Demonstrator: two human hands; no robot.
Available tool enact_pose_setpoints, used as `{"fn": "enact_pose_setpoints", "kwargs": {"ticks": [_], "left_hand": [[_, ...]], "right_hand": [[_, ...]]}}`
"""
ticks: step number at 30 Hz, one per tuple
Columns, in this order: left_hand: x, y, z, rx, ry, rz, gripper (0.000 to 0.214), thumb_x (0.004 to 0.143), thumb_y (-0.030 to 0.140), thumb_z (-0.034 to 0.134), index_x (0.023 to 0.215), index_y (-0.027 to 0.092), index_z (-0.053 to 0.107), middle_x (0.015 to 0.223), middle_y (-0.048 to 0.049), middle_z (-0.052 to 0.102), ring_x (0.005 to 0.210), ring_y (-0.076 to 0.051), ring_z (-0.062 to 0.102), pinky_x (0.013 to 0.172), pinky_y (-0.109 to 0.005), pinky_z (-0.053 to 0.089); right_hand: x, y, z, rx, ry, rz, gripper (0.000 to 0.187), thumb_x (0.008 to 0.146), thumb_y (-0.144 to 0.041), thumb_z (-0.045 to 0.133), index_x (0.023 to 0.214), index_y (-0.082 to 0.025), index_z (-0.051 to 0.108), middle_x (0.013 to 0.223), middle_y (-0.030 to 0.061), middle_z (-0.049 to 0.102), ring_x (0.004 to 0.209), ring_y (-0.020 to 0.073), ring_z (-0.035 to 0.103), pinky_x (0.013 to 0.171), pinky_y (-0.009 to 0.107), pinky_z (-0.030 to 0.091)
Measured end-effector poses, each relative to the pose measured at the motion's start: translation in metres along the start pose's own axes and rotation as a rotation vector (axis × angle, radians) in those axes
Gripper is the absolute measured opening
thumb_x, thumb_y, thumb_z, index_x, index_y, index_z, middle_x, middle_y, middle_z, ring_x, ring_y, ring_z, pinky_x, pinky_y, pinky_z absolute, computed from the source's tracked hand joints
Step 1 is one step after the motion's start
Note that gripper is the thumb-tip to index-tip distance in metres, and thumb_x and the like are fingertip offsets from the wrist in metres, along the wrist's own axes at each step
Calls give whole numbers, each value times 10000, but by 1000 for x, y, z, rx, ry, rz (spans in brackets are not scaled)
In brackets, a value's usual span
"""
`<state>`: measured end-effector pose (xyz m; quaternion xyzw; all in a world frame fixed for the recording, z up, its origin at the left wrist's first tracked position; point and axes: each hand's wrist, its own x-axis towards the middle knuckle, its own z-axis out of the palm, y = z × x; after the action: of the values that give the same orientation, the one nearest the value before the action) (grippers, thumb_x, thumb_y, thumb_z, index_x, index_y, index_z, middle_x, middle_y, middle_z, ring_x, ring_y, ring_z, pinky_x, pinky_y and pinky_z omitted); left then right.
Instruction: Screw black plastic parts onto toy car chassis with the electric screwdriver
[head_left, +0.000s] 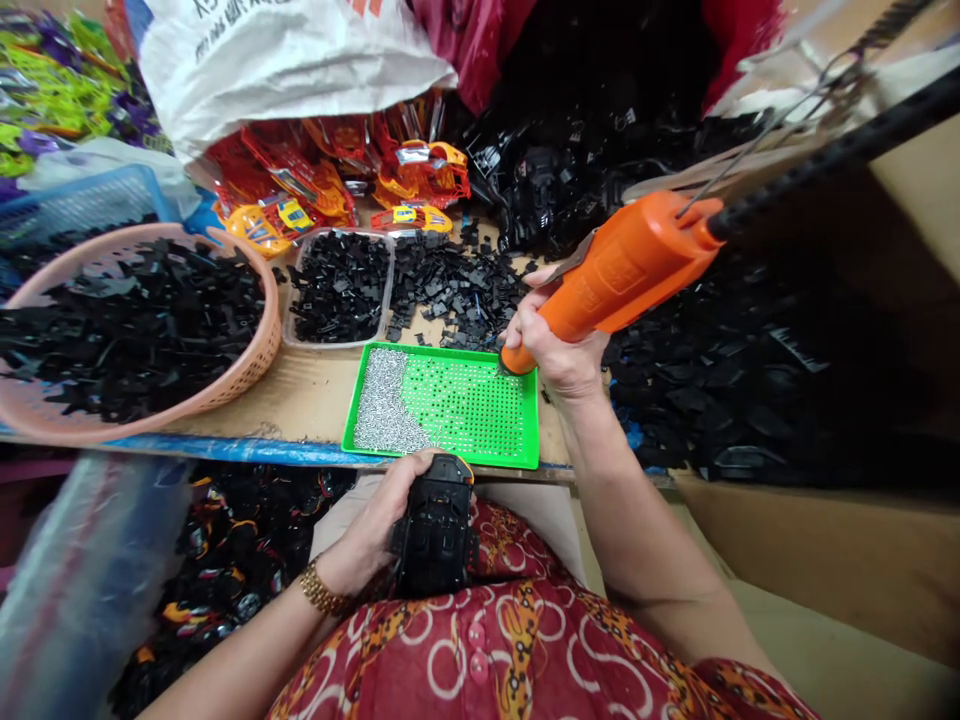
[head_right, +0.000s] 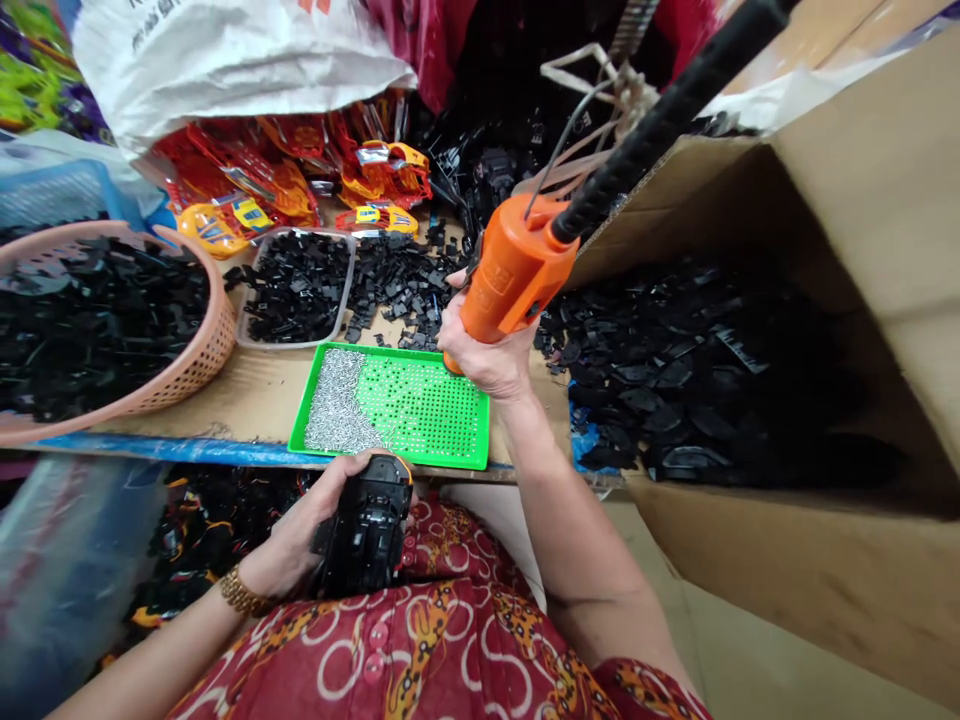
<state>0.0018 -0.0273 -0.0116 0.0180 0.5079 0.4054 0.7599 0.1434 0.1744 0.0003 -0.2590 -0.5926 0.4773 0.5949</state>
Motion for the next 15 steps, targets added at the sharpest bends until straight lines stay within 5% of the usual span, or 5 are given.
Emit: {"fn": "enact_pose_setpoints", "kwargs": {"ticks": [5, 10, 15], "left_hand": [[0, -2, -8, 85, -49, 131, 443, 811, 592, 768, 987, 186, 782, 905, -90, 785, 759, -234, 709, 657, -323, 595], [-7, -4, 0, -73, -177, 113, 560, 768, 605, 799, 1146, 192, 785, 1135, -142, 804, 917, -335, 771, 750, -432, 648], [-8, -1, 6, -237, -69, 49, 349, 833, 378, 749, 1119, 179, 771, 997, -105, 813, 811, -304, 774, 636, -392, 640]], "right_hand": [[4, -19, 4, 45, 37, 13, 495, 684, -593, 904, 986, -328, 614, 577, -108, 531, 437, 116, 514, 469, 304, 531], [-5, -68, 13, 205, 7, 49, 363, 708, -449, 907, 951, -303, 681, 593, -101, 560, 433, 98, 545, 494, 293, 560], [-25, -122, 28, 329, -116, 272, 294, 732, -276, 921, 922, -278, 697, 639, -94, 593, 477, 102, 578, 536, 300, 566]]}}
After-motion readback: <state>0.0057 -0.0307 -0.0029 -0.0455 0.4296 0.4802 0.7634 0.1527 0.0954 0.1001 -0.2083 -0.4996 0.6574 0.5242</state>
